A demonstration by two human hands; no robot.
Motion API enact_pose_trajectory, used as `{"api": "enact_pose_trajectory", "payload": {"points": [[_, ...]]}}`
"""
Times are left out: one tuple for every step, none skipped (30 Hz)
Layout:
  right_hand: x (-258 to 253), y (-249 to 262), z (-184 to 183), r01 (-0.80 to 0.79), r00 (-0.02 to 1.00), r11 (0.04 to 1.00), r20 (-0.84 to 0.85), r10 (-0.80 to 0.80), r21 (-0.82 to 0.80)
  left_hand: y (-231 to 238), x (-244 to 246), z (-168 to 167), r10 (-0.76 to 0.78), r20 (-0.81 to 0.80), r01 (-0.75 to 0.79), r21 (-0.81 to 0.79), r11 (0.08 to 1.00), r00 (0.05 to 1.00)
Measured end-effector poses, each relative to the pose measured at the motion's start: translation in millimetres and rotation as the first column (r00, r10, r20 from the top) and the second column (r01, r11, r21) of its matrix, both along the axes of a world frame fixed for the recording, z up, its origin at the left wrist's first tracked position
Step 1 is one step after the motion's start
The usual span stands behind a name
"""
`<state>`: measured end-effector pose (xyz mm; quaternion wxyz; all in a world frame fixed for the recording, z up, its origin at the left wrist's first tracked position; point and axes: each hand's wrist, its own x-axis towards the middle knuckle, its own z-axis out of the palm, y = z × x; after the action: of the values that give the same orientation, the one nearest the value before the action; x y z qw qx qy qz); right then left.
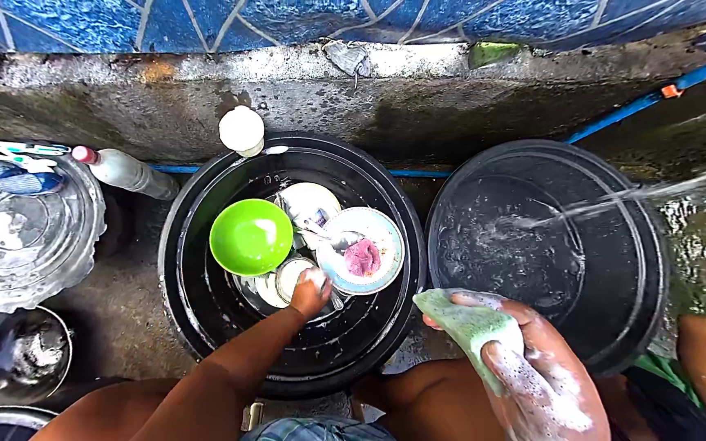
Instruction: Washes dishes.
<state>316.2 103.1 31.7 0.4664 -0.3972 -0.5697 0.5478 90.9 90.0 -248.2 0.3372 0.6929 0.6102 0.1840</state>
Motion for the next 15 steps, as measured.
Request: {"api": "enact_pose_trajectory", "payload": {"points": [[1,-3,1,0.006,1.0,1.0,0.006,-0.007,0.01,-4,-6,0,-0.132,-0.06,0.132,0.009,0.991,0.99],[1,-7,2,0.018,1.0,1.0,0.022,-0.019,0.023,-4,-14,1,-0.258,-0.112,0.256,-0.039,0.966,0.96],[1,-10,3,0.031,0.999,0.999,0.04,-0.033,0.034,-1,-22,1,-0.373,-0.158,0.358,-0.117,0.926,0.914],[0,-14,4,0.043,0.998,0.998,0.052,-0.045,0.038,3,-28,2,-0.467,-0.195,0.427,-0.213,0.879,0.863],[0,-17,5,0.046,0.997,0.998,0.06,-0.048,0.038,9,-32,4,-0.537,-0.223,0.463,-0.311,0.83,0.814],[0,-21,6,0.044,0.997,0.998,0.069,-0.047,0.04,14,-34,5,-0.574,-0.241,0.469,-0.379,0.798,0.783],[0,-24,7,0.04,0.996,0.998,0.084,-0.044,0.044,19,-35,7,-0.589,-0.252,0.465,-0.411,0.784,0.768],[0,-26,7,0.034,0.995,0.998,0.097,-0.038,0.047,24,-34,9,-0.599,-0.269,0.462,-0.43,0.776,0.755],[0,-27,8,0.032,0.993,0.998,0.109,-0.038,0.048,28,-31,12,-0.607,-0.285,0.455,-0.451,0.768,0.742],[-1,-29,8,0.039,0.992,0.998,0.119,-0.045,0.047,32,-27,14,-0.611,-0.301,0.437,-0.48,0.761,0.733],[-1,-32,9,0.045,0.991,0.998,0.127,-0.049,0.039,34,-22,15,-0.603,-0.31,0.409,-0.507,0.759,0.735],[-1,-34,10,0.053,0.989,0.998,0.14,-0.058,0.036,35,-17,14,-0.589,-0.314,0.373,-0.535,0.758,0.745],[-1,-35,10,0.057,0.986,0.998,0.154,-0.063,0.039,35,-11,13,-0.569,-0.318,0.332,-0.563,0.757,0.758],[0,-37,10,0.061,0.984,0.997,0.164,-0.068,0.043,34,-6,14,-0.567,-0.328,0.301,-0.595,0.746,0.756],[0,-38,10,0.065,0.983,0.997,0.171,-0.072,0.045,30,-1,17,-0.576,-0.343,0.268,-0.636,0.724,0.742]]}}
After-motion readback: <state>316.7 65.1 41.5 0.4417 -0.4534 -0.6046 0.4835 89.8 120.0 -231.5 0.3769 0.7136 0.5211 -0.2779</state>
